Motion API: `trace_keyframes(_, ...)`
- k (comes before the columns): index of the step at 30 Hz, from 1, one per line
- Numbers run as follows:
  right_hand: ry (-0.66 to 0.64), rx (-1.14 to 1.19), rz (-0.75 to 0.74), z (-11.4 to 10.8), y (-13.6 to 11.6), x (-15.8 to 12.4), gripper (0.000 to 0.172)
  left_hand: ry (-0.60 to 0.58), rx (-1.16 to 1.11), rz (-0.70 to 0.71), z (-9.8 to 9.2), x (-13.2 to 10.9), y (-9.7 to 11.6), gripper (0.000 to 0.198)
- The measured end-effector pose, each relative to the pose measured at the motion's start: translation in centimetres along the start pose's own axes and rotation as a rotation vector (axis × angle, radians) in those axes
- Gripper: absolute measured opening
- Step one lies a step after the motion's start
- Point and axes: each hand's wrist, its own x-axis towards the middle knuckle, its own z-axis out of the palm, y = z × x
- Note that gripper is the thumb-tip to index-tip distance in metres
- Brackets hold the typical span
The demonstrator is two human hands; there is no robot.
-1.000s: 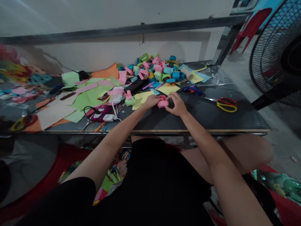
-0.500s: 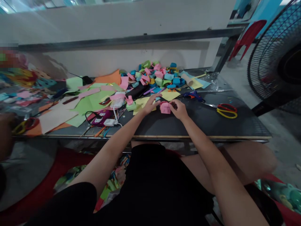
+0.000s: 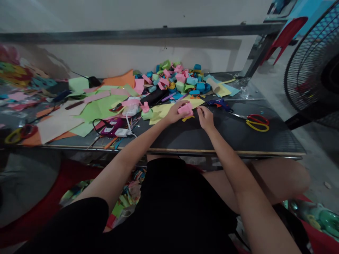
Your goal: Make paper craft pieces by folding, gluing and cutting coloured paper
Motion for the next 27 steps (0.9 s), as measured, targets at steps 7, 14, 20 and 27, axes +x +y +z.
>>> trace_keyframes(7,-0.044,-0.006,0.037,0.0,0.5,0.0,0.062,-0.246,0.016,-0.093,0.1,2.2,-0.4,0.074)
trace_keyframes(14,-0.102,-0.101,-0.091,-0.1,0.1,-0.2,0.028,-0.203,-0.120,-0.205,-0.2,1.9,0.3,0.059)
trace_keyframes(20,-0.100,-0.111,-0.258,-0.7,-1.0,-0.6,0.033,-0.016,-0.312,-0.447,0.0,1.7,1.4,0.050)
trace_keyframes(27,-0.019,-0.087,-0.233,-0.9,-1.3,-0.6,0.037,-0.070,-0.846,-0.822,0.9,1.8,3.5,0.039)
